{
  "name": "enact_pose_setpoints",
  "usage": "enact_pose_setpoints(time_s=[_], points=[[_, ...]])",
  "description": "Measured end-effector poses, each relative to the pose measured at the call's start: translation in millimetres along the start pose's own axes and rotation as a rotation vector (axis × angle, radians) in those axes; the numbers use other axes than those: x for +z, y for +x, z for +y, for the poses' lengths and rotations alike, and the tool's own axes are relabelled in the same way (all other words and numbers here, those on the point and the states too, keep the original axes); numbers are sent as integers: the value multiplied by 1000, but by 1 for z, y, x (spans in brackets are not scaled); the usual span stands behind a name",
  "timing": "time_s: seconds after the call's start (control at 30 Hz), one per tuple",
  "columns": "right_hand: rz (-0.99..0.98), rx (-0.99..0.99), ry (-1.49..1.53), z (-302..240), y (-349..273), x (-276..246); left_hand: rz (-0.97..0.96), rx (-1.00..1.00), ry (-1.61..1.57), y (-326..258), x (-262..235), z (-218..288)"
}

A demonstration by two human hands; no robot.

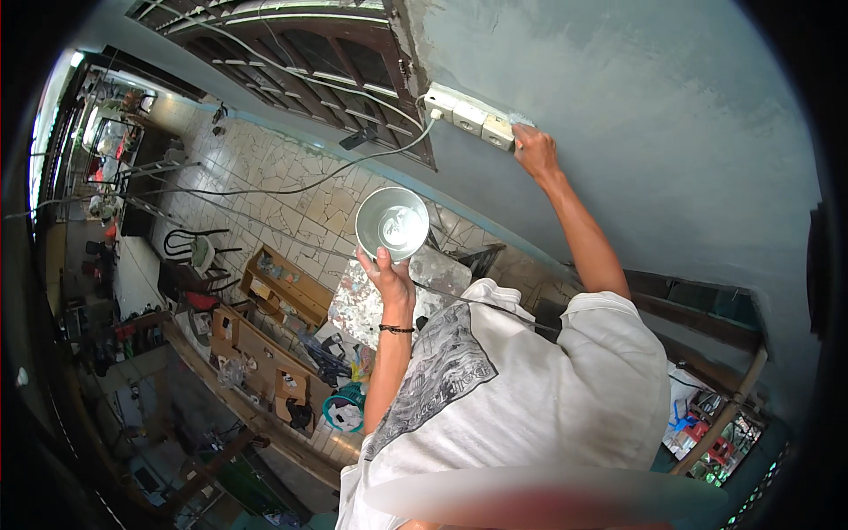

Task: The person applies paint from a paint bucket onto a wall using a paint brush.

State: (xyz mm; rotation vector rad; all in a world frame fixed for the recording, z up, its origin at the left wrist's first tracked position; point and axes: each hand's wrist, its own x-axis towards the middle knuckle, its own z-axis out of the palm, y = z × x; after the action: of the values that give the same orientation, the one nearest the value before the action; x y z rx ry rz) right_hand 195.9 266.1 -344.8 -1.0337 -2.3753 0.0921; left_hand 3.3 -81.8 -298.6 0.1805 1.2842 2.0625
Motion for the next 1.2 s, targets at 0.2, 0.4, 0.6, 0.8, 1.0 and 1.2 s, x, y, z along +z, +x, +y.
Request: enact_pose_setpoints(time_s=[0.2,0.4,0.6,0.8,1.0,1.2], points=[[410,-82,77,-4,18,-67,44,1,-123,1,3,1],[897,-323,-38,-61,62,-179,42,22,-131,2,1,0],[768,-336,-95,-50,73,-136,37,2,-133,2,1,-3],[639,-183,-124,-25,-7,-24,18,15,-128,-1,-2,-1],[430,44,-6,-30,-46,16,8,14,-123,4,-5,-5],[317,197,62,-47,-46,5,16,-4,-127,4,-5,-5]])
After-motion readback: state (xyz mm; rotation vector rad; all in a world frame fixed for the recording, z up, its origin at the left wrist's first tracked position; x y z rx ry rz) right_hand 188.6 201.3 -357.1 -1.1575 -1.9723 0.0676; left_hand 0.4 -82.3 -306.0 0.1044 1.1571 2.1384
